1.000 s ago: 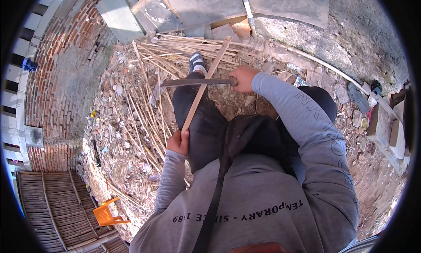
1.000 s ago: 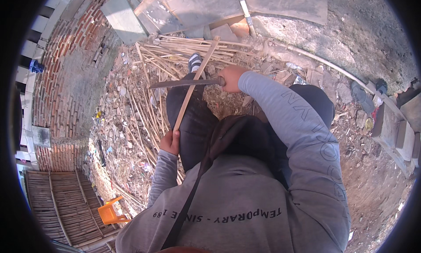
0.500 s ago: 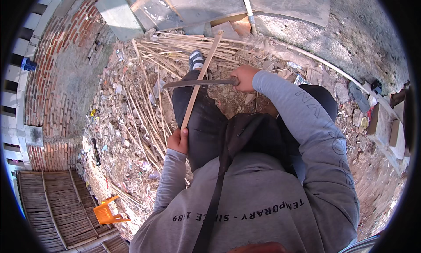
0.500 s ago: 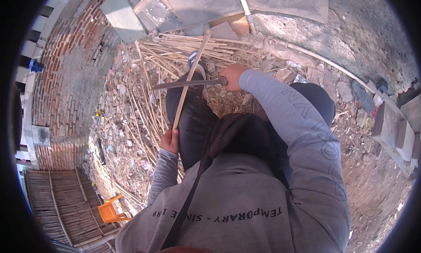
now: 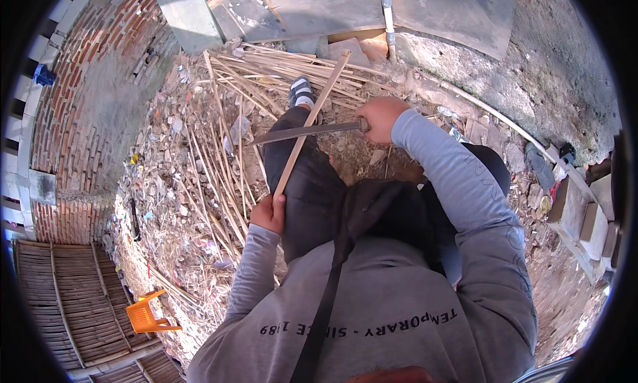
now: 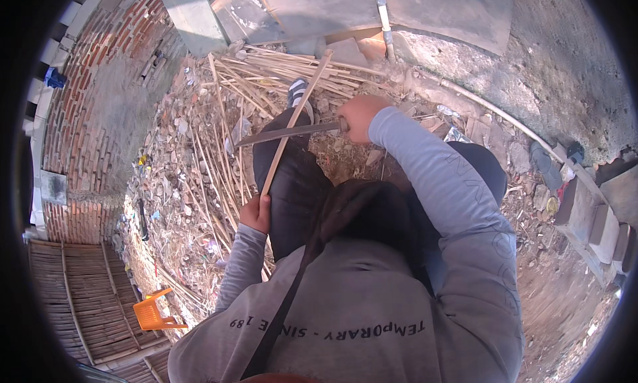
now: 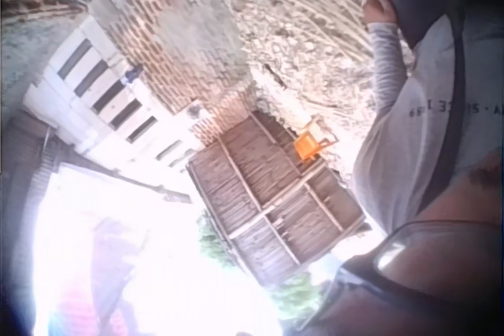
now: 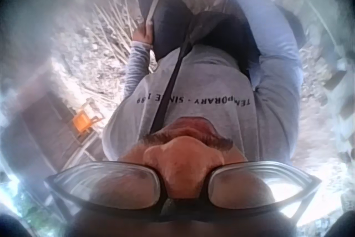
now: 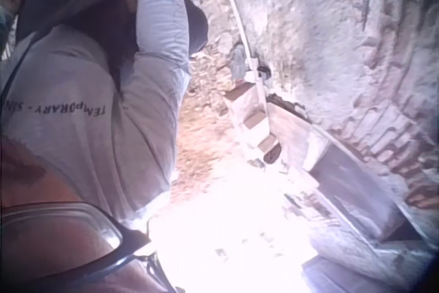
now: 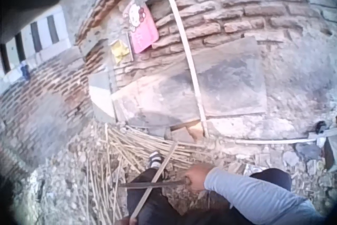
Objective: The person strips layers from a bamboo slat using a blade, holding the slat with one hand and drawing the blade toward them with the other while sitting outdoors.
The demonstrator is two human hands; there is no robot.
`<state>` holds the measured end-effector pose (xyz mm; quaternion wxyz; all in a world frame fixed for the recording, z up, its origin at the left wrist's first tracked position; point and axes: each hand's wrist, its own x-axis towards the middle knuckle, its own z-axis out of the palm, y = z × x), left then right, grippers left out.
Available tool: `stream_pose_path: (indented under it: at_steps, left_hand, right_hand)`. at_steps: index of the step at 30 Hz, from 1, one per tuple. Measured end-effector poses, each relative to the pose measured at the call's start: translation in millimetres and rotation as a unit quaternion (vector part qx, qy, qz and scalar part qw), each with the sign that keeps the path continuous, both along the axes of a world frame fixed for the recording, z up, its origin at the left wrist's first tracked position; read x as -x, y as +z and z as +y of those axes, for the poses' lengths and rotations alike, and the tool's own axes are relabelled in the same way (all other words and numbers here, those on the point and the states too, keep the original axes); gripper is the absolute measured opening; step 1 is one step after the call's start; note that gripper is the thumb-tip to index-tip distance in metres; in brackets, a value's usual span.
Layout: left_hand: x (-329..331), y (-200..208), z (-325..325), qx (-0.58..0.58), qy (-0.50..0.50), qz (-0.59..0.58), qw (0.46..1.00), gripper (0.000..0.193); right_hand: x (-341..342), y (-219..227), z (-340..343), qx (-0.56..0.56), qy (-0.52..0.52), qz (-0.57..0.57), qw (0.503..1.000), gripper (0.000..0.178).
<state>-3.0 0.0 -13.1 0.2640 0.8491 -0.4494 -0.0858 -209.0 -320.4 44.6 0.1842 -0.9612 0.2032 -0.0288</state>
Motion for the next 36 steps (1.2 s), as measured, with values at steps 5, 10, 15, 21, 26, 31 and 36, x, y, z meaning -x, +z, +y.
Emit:
stream_pose_path:
  at_steps: [5, 10, 15, 21, 26, 31, 36]
  left_hand:
    - [0, -1, 2, 0.014, 0.011, -0.011, 1.0, 0.051]
    - [1, 4, 7, -0.009, -0.007, -0.043, 0.999, 0.053]
    - [6, 17, 11, -0.036, -0.012, -0.019, 0.999, 0.054]
    - [11, 18, 22, -0.07, -0.028, -0.026, 0.997, 0.055]
    - [2, 28, 18, -0.106, -0.016, -0.02, 0.994, 0.054]
    - [-2, 21, 20, -0.079, -0.036, 0.009, 0.996, 0.055]
    - [-15, 38, 23, -0.134, -0.061, 0.052, 0.988, 0.057]
  right_hand:
    - [7, 14, -9, 0.009, -0.037, -0.022, 0.999, 0.023]
    - [7, 15, -4, 0.0, -0.035, 0.021, 0.999, 0.023]
    - [9, -8, -22, -0.016, -0.068, -0.003, 0.998, 0.025]
    - [9, -27, -31, -0.035, -0.083, 0.024, 0.996, 0.025]
    - [9, -27, -37, -0.046, -0.085, 0.03, 0.995, 0.025]
    - [3, -18, -15, 0.001, -0.028, 0.058, 0.998, 0.028]
    - [22, -31, -60, -0.079, -0.173, 0.067, 0.98, 0.03]
